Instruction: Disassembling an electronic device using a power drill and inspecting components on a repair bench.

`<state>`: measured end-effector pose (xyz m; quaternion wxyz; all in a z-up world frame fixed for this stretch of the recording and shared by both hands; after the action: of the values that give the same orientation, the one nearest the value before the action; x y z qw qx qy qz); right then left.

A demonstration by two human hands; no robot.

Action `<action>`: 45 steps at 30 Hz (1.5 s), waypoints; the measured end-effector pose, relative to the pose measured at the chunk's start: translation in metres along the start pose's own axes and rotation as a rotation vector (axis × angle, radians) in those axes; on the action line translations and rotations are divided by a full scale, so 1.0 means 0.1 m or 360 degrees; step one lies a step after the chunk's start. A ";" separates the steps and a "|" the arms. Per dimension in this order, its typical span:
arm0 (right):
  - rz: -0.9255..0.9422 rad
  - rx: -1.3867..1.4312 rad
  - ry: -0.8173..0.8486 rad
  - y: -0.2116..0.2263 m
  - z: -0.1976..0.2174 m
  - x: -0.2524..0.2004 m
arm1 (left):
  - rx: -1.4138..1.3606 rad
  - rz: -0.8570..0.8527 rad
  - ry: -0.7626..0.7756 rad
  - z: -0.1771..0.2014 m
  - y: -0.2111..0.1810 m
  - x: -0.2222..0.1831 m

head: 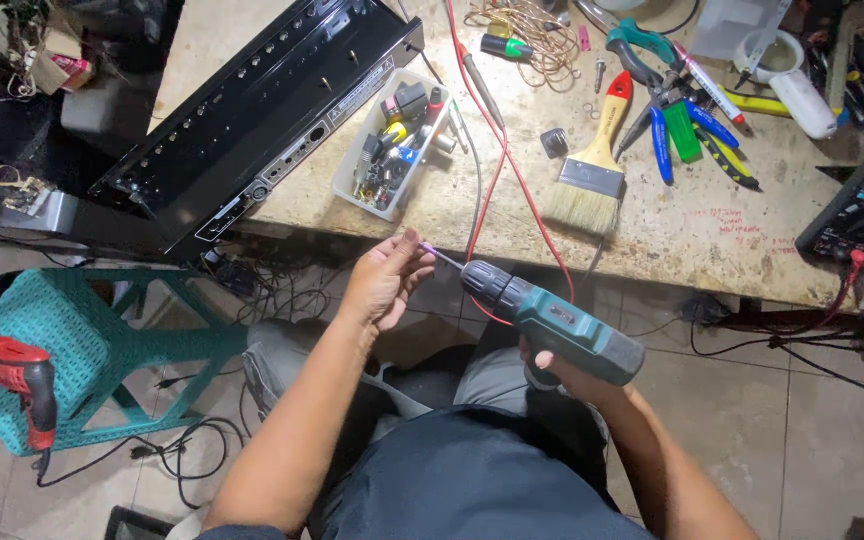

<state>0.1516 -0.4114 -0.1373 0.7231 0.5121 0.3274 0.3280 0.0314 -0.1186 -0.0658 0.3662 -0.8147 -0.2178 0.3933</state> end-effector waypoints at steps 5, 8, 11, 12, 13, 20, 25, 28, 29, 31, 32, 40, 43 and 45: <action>0.0110 0.0028 -0.0131 0.00 -0.02 0.02 | 0.0003 -0.0006 -0.0008 -0.07 -0.04 -0.02; 0.0112 0.0164 -0.0140 0.05 -0.03 0.02 | 0.0033 0.0012 -0.0005 -0.02 0.02 0.04; 0.0115 0.0373 -0.0146 0.13 -0.13 0.07 | 0.0049 -0.0015 -0.0008 -0.14 -0.11 -0.07; 0.0117 0.0375 -0.0145 0.15 -0.15 0.08 | 0.0051 -0.0017 -0.0009 -0.15 -0.08 -0.06; 0.0117 0.0478 -0.0146 0.17 -0.16 0.08 | 0.0087 -0.0075 0.0014 -0.16 -0.06 -0.06; 0.0117 0.1004 -0.0147 0.38 -0.39 0.27 | 0.1717 -0.1516 -0.0610 -0.08 -0.29 -0.28; 0.0119 0.1213 -0.0154 0.74 -0.41 0.31 | 0.2189 -0.1669 -0.0295 -0.23 -0.62 -0.26; 0.0144 0.1212 -0.0163 1.02 -0.38 0.35 | 0.2417 -0.1440 -0.0250 -0.22 -0.65 -0.15; 0.0154 0.1210 -0.0172 1.07 -0.37 0.35 | 0.2487 -0.1360 -0.0278 -0.22 -0.64 -0.12; 0.0156 0.1244 -0.0121 1.00 -0.34 0.37 | 0.2468 -0.1370 -0.0290 -0.25 -0.66 -0.11; 0.0156 0.1279 -0.0066 0.96 -0.34 0.38 | 0.2449 -0.1377 -0.0304 -0.25 -0.67 -0.10; 0.0110 0.1383 0.0137 0.85 -0.35 0.43 | 0.2416 -0.1374 -0.0305 -0.21 -0.64 0.00; 0.0101 0.1409 0.0099 0.84 -0.37 0.41 | 0.2367 -0.1400 -0.0273 -0.21 -0.64 0.02; 0.0078 0.1429 0.0083 0.83 -0.38 0.40 | 0.2324 -0.1423 -0.0245 -0.20 -0.65 0.03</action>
<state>0.1324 -0.3375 -0.0732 0.4127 0.7743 0.4433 0.1831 0.0445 -0.0840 -0.0088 0.9035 -0.1835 -0.2349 0.3079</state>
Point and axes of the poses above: each hand's wrist, its own x-axis towards the middle knuckle, its own z-axis out of the back of the hand, y = z × x, the point moved 1 cm from there along x, towards the middle knuckle, and after that the axes turned 7 degrees about -z, right-handed, at the moved point
